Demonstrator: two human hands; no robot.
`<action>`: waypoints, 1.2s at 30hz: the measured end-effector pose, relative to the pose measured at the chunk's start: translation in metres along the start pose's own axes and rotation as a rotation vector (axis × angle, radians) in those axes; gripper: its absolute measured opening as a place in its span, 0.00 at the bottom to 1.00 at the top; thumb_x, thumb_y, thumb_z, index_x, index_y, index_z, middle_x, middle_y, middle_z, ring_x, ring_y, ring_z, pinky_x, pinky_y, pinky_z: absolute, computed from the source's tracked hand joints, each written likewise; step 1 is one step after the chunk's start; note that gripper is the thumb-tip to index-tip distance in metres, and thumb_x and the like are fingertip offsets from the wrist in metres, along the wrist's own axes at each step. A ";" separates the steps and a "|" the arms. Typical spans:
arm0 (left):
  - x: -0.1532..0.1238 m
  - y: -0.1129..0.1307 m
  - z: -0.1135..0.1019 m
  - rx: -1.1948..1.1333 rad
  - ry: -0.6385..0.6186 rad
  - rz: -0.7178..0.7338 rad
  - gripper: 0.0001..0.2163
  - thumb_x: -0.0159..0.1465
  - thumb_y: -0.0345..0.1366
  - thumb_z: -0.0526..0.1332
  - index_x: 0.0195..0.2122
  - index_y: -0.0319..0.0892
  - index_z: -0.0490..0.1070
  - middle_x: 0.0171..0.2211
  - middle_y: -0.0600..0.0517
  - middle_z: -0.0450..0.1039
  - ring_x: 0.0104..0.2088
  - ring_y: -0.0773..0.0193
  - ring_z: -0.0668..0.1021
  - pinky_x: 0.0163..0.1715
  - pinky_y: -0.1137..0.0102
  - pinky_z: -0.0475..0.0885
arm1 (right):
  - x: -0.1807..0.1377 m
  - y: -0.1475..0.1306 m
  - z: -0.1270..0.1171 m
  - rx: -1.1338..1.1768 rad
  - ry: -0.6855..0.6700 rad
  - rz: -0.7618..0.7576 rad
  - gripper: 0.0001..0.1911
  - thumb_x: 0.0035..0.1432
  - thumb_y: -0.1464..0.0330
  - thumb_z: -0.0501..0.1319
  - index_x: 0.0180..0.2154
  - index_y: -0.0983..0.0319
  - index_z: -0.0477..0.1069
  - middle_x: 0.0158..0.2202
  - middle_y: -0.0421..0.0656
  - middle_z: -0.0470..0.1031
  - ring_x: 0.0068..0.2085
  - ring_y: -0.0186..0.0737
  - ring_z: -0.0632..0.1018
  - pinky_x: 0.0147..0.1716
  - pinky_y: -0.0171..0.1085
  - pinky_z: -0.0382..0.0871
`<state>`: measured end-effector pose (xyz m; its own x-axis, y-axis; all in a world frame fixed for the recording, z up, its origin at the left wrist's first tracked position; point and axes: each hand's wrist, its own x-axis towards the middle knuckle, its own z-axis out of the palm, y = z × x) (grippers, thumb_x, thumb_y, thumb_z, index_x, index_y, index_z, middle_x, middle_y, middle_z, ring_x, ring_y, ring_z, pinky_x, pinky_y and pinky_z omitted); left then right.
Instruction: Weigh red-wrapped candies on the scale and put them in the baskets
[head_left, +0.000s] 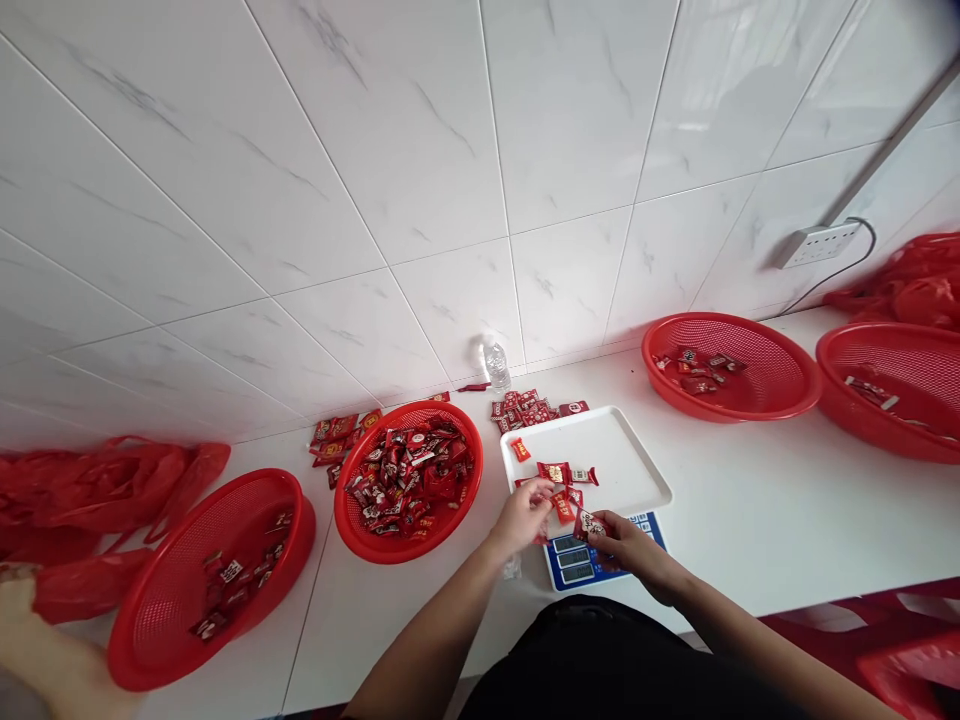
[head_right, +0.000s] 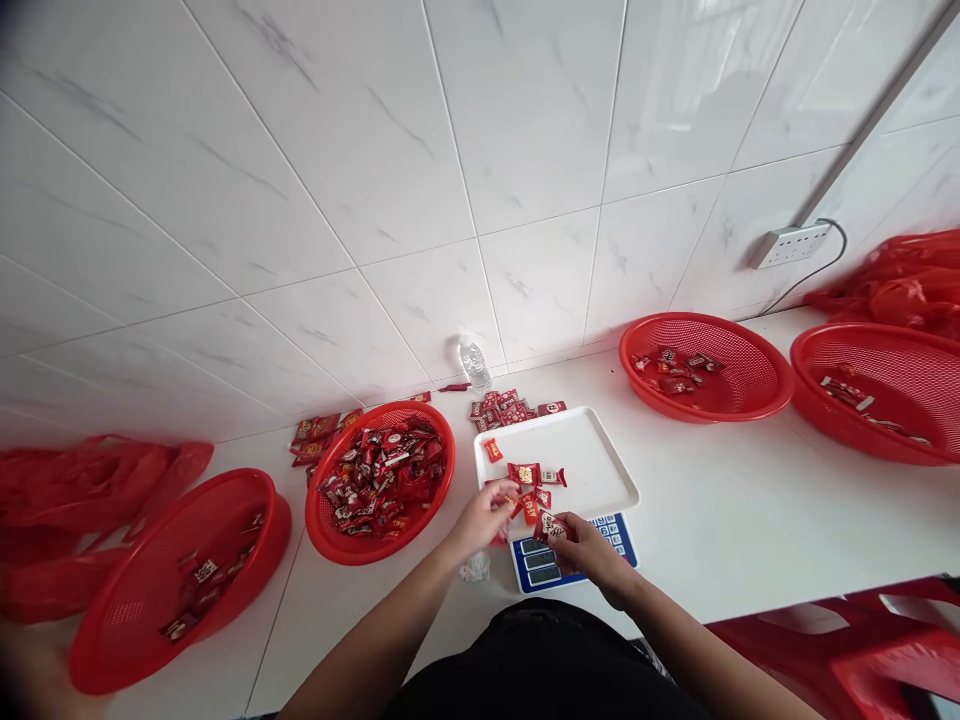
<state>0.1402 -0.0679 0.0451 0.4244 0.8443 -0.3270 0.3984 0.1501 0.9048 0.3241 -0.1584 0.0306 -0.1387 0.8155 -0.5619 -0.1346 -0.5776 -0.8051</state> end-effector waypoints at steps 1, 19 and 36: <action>0.012 -0.002 -0.008 0.065 0.079 0.025 0.15 0.58 0.31 0.57 0.47 0.43 0.70 0.47 0.46 0.71 0.45 0.60 0.73 0.47 0.66 0.66 | 0.001 0.002 -0.002 -0.016 0.025 0.010 0.22 0.45 0.54 0.63 0.40 0.60 0.67 0.28 0.36 0.67 0.27 0.32 0.70 0.27 0.33 0.65; 0.033 0.004 -0.026 0.346 0.114 0.159 0.15 0.56 0.31 0.58 0.45 0.48 0.72 0.52 0.49 0.68 0.49 0.58 0.72 0.50 0.66 0.63 | -0.001 0.010 -0.006 -0.010 0.045 -0.018 0.26 0.45 0.52 0.62 0.44 0.59 0.68 0.31 0.39 0.71 0.29 0.34 0.71 0.30 0.35 0.67; -0.040 -0.016 0.025 -0.755 -0.044 -0.475 0.15 0.51 0.44 0.66 0.34 0.40 0.68 0.24 0.54 0.71 0.19 0.72 0.72 0.19 0.77 0.65 | 0.014 -0.006 0.004 -0.385 -0.046 -0.201 0.24 0.56 0.55 0.53 0.52 0.57 0.62 0.32 0.41 0.73 0.32 0.39 0.76 0.31 0.38 0.70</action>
<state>0.1369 -0.1169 0.0366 0.3881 0.5883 -0.7094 -0.0947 0.7911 0.6043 0.3195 -0.1434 0.0285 -0.1918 0.9029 -0.3847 0.2112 -0.3448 -0.9146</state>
